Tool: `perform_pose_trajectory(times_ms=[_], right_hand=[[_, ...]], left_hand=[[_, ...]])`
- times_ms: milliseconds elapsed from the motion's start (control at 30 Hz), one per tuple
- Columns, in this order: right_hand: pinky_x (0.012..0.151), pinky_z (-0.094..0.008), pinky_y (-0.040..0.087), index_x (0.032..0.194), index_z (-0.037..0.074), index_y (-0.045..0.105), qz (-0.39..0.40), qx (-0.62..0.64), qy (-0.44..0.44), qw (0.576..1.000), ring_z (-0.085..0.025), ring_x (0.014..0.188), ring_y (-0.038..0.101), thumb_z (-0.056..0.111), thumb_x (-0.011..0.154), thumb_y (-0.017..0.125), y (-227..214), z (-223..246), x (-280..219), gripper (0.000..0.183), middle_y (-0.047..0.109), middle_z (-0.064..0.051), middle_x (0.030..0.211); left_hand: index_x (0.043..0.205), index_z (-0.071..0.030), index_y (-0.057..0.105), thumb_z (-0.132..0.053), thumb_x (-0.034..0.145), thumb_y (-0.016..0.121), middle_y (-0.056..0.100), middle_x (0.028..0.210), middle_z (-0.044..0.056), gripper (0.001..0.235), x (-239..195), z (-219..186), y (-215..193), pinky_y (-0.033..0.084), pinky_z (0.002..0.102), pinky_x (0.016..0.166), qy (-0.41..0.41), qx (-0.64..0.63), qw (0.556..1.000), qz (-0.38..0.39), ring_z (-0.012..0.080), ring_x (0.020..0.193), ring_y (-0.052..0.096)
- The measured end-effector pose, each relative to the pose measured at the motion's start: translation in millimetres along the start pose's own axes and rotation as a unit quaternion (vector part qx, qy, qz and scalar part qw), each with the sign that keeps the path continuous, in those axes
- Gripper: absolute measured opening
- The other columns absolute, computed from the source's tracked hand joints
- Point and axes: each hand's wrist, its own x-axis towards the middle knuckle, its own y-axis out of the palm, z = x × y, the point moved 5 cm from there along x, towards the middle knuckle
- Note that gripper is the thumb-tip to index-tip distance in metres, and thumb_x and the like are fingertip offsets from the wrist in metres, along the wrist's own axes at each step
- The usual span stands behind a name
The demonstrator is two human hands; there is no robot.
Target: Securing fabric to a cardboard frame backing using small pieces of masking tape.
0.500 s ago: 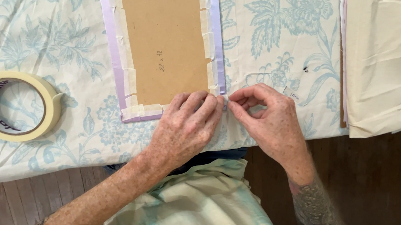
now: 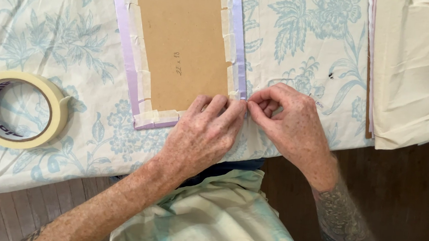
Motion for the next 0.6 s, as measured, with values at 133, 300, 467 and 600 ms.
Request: perform_pose_trajectory(times_ms=[133,300,467,600], right_hand=[[0.064,-0.024,0.052,0.088,0.009,0.069,0.02,0.014,0.028,0.999,-0.009,0.067,0.058,0.006,0.093,0.071,1.5,-0.8,2.4,0.007,0.063,0.0,0.083],[0.066,-0.026,0.048,0.086,0.01,0.067,0.029,0.008,0.01,1.0,-0.01,0.066,0.053,0.006,0.095,0.071,-0.8,1.7,3.8,0.01,0.06,0.0,0.08],[0.063,-0.024,0.054,0.087,0.009,0.071,0.01,0.017,0.005,1.0,-0.009,0.067,0.06,0.003,0.09,0.073,-1.7,-0.8,5.6,0.006,0.066,-0.001,0.081],[0.067,-0.026,0.049,0.085,0.01,0.068,0.021,0.007,-0.013,1.0,-0.01,0.067,0.056,0.004,0.092,0.071,-2.6,1.3,6.6,0.01,0.062,0.001,0.079]], left_hand=[[0.096,-0.008,0.068,-0.002,0.097,0.056,0.048,0.094,0.002,0.013,-0.4,1.6,1.5,0.041,0.032,0.069,0.005,-0.005,1.0,0.001,0.0195,0.081,0.047],[0.096,-0.008,0.068,-0.002,0.096,0.056,0.049,0.096,0.002,0.013,-1.1,2.0,2.2,0.043,0.033,0.07,0.007,-0.018,1.0,0.006,0.0202,0.082,0.047],[0.095,-0.009,0.068,-0.003,0.097,0.055,0.049,0.096,0.002,0.014,0.0,1.9,0.9,0.042,0.032,0.07,0.015,-0.014,1.0,0.013,0.0202,0.082,0.046],[0.094,-0.009,0.067,-0.003,0.098,0.053,0.049,0.095,0.003,0.016,3.1,1.8,-2.0,0.042,0.032,0.07,0.016,-0.01,1.0,0.013,0.0202,0.081,0.047]])
